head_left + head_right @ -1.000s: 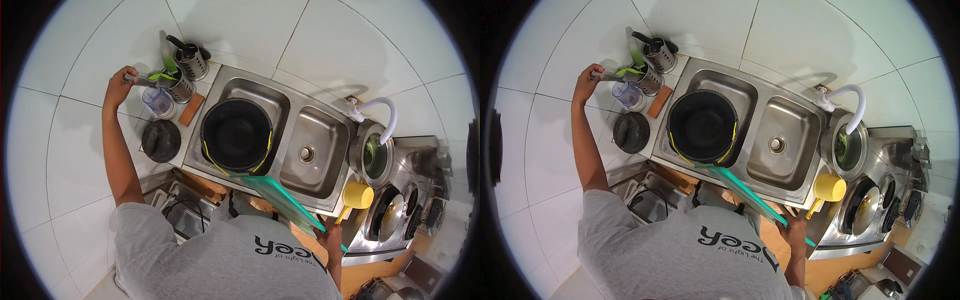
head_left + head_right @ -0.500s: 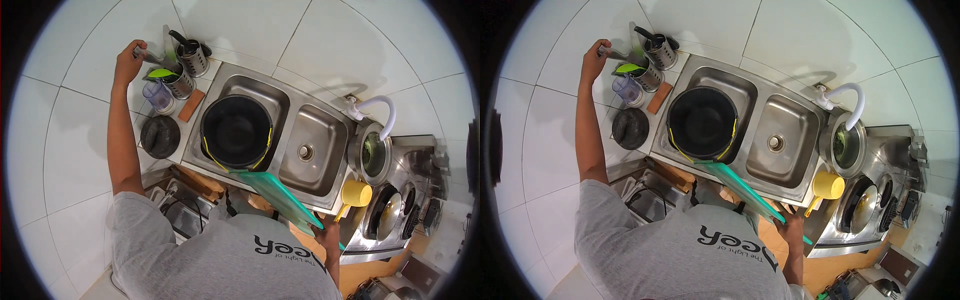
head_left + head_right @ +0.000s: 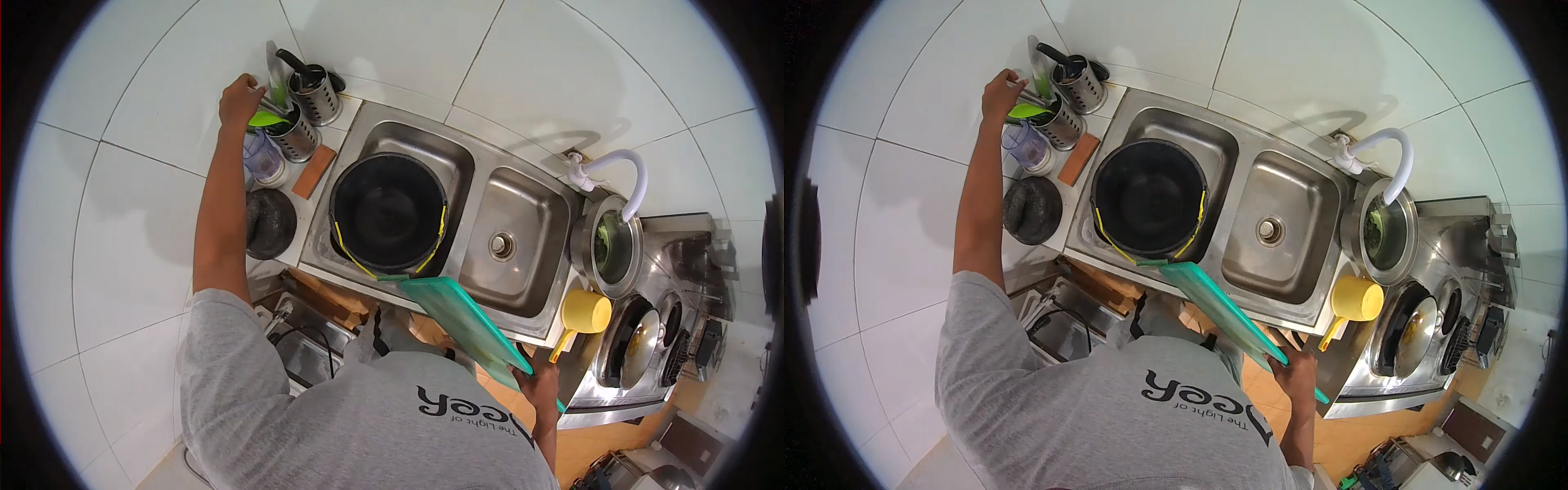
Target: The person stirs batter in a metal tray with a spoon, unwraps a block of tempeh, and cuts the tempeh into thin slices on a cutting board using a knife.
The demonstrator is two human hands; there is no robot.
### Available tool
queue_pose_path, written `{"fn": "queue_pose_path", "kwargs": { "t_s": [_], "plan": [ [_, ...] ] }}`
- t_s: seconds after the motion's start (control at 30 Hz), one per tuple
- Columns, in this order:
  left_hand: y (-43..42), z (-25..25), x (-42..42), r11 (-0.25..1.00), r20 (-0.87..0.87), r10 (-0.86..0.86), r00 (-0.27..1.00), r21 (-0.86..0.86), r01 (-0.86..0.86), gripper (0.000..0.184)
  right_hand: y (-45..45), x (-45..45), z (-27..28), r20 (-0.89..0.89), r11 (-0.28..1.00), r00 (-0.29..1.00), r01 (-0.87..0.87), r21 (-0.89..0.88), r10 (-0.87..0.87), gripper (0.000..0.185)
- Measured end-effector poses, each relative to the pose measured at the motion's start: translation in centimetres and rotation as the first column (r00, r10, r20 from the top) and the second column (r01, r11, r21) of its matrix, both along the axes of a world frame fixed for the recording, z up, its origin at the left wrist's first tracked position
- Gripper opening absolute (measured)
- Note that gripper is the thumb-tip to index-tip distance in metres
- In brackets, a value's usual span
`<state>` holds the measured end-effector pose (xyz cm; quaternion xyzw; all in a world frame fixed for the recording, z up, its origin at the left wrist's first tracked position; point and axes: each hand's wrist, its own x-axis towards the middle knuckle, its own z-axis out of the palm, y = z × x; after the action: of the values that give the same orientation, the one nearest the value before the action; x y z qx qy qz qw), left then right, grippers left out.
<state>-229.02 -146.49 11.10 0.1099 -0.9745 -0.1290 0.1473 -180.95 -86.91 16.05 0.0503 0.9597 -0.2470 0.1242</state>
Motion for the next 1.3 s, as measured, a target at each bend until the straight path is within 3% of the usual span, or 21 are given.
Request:
{"fn": "queue_pose_path", "kwargs": {
  "t_s": [0.1,0.2,0.23,0.33,0.43,0.5,0.7,0.8,0.87,0.93,1.0,1.07,1.17,1.27,1.3],
  "plan": [
    [2.6,0.2,-1.0,0.969,-0.058,0.084,0.995,-0.23,-0.095,0.044,-0.2,0.2,-0.3,0.015,1.0,1.0,0.023,0.006,-0.023,0.018],
    [4.6,-0.2,-3.8,0.866,-0.224,-0.293,0.929,-0.474,0.159,0.053,-0.2,0.3,-0.7,0.006,1.0,1.0,0.016,0.01,-0.016,0.019],
    [5.4,-0.5,-4.9,0.775,-0.175,-0.343,0.923,-0.608,0.173,0.051,-0.3,0.3,-0.6,0.032,1.0,0.999,0.014,0.01,-0.015,0.019],
    [6.3,-1.1,-7.1,0.614,0.101,-0.242,0.965,-0.754,0.233,0.035,-0.4,-0.3,-0.4,0.075,1.0,0.997,0.017,0.002,-0.017,0.019],
    [6.4,-0.1,-9.4,0.57,0.23,-0.182,0.956,-0.768,0.293,0.017,-0.5,0.0,-0.3,0.075,0.999,0.997,0.03,-0.014,-0.029,0.019],
    [6.8,1.2,-9.4,0.536,0.301,-0.161,0.94,-0.773,0.339,0.017,0.2,0.6,-1.1,0.073,0.998,0.996,0.047,-0.03,-0.044,0.018],
    [6.9,11.6,-5.7,0.341,0.15,-0.378,0.914,-0.895,0.288,0.019,2.4,2.0,-0.9,0.091,0.993,0.993,0.076,-0.089,-0.068,0.017],
    [6.4,18.1,-0.5,0.338,0.039,-0.416,0.909,-0.921,0.194,0.02,4.3,3.1,-0.9,0.045,0.993,0.998,0.041,-0.108,-0.036,0.017],
    [6.8,22.1,5.3,0.478,0.024,-0.262,0.965,-0.865,0.151,0.024,6.3,4.2,-1.5,0.01,0.993,1.0,0.028,-0.118,-0.027,0.018],
    [5.0,24.6,11.2,0.809,-0.019,-0.162,0.987,-0.575,0.122,0.03,8.7,5.3,-1.6,-0.039,0.989,0.999,-0.012,-0.144,0.006,0.018],
    [1.9,26.0,18.5,0.869,-0.077,-0.245,0.966,-0.458,0.184,0.04,11.3,6.5,-1.9,-0.056,0.985,0.998,-0.039,-0.166,0.03,0.019],
    [3.2,26.5,28.3,0.997,-0.141,-0.062,0.988,-0.053,0.055,0.044,13.9,8.1,-2.3,-0.034,0.983,0.998,-0.049,-0.179,0.044,0.02],
    [10.8,25.3,43.6,0.929,-0.213,0.144,0.966,0.366,-0.058,0.041,18.7,10.7,-4.1,-0.117,0.978,0.99,-0.096,-0.187,0.075,0.022],
    [15.9,19.8,55.3,0.7,-0.221,0.278,0.935,0.713,-0.039,0.037,22.5,12.7,-3.9,-0.166,0.971,0.98,-0.14,-0.192,0.108,0.026],
    [18.7,18.4,58.5,0.61,-0.174,0.35,0.921,0.788,-0.083,0.036,23.1,13.3,-3.3,-0.124,0.956,0.989,-0.115,-0.27,0.084,0.026]
  ]
}}
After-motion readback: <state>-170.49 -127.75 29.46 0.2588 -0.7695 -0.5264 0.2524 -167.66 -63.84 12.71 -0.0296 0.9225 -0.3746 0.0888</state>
